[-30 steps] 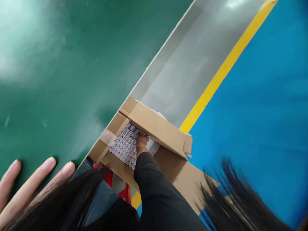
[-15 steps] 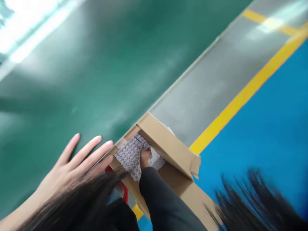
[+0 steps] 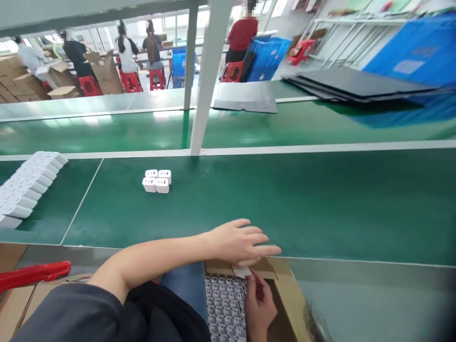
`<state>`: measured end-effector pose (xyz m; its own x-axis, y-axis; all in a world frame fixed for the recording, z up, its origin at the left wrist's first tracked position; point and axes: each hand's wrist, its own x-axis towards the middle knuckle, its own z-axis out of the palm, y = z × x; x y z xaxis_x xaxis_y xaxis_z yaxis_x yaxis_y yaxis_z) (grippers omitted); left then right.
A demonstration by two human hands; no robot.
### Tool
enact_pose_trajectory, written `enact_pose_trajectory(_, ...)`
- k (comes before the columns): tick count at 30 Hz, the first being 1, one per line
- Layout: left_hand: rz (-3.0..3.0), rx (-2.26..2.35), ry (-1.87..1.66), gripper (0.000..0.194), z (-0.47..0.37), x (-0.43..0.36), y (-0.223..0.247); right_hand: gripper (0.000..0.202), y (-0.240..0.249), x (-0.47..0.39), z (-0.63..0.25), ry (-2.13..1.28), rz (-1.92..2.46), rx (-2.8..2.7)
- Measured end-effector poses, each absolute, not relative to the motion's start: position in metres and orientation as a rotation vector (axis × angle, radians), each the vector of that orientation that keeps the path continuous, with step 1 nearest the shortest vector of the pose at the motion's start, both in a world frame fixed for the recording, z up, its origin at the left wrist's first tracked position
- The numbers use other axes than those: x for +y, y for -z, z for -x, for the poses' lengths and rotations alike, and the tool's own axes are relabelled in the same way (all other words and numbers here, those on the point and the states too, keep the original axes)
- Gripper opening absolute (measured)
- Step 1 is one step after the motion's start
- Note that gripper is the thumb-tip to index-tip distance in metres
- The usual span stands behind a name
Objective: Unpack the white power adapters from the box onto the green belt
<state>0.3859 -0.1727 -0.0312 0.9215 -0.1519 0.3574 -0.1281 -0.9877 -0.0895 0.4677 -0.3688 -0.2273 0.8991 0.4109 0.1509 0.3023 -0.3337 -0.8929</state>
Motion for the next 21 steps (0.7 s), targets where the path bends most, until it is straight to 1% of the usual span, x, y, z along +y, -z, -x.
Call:
enact_pose_trajectory(3,2.964,-0.14,0.667,0.04,-0.319,-0.123,0.01,0.051,0.174,-0.357,-0.46,0.054,1.863,-0.539)
enact_pose_trajectory(5,2.934,-0.482,0.651,0.045,-0.272,-0.084,0.0,0.05,0.144,-0.346,-0.449,0.142,1.818,-0.564)
enact_pose_trajectory(6,2.92,-0.649,0.618,0.052,-0.252,-0.066,-0.004,0.048,0.132,-0.339,-0.442,0.166,1.793,-0.578)
enact_pose_trajectory(8,2.929,-0.89,0.532,0.073,-0.219,-0.037,-0.005,0.044,0.113,-0.324,-0.428,0.189,1.731,-0.624)
enact_pose_trajectory(10,3.021,-0.992,0.452,0.093,-0.2,-0.017,-0.003,0.037,0.097,-0.306,-0.414,0.189,1.678,-0.734)
enact_pose_trajectory(11,3.089,-1.005,0.425,0.098,-0.194,-0.01,-0.001,0.033,0.088,-0.294,-0.408,0.168,1.656,-0.834)
enact_pose_trajectory(13,3.225,-1.014,0.406,0.098,-0.187,0.0,0.004,0.029,0.067,-0.264,-0.397,0.05,1.607,-1.116)
enact_pose_trajectory(14,3.274,-1.025,0.419,0.095,-0.184,0.003,0.006,0.031,0.055,-0.246,-0.392,-0.045,1.579,-1.285)
enact_pose_trajectory(15,3.308,-1.035,0.442,0.091,-0.182,0.005,0.008,0.037,0.043,-0.225,-0.389,-0.14,1.555,-1.444)
enact_pose_trajectory(17,3.345,-1.04,0.503,0.088,-0.176,0.007,0.012,0.058,0.023,-0.18,-0.385,-0.286,1.544,-1.693)
enact_pose_trajectory(19,3.37,-1.012,0.55,0.089,-0.169,0.007,0.014,0.078,0.008,-0.136,-0.386,-0.397,1.579,-1.857)
enact_pose_trajectory(21,3.4,-0.972,0.567,0.091,-0.161,0.004,0.016,0.09,0.001,-0.099,-0.389,-0.52,1.602,-1.965)
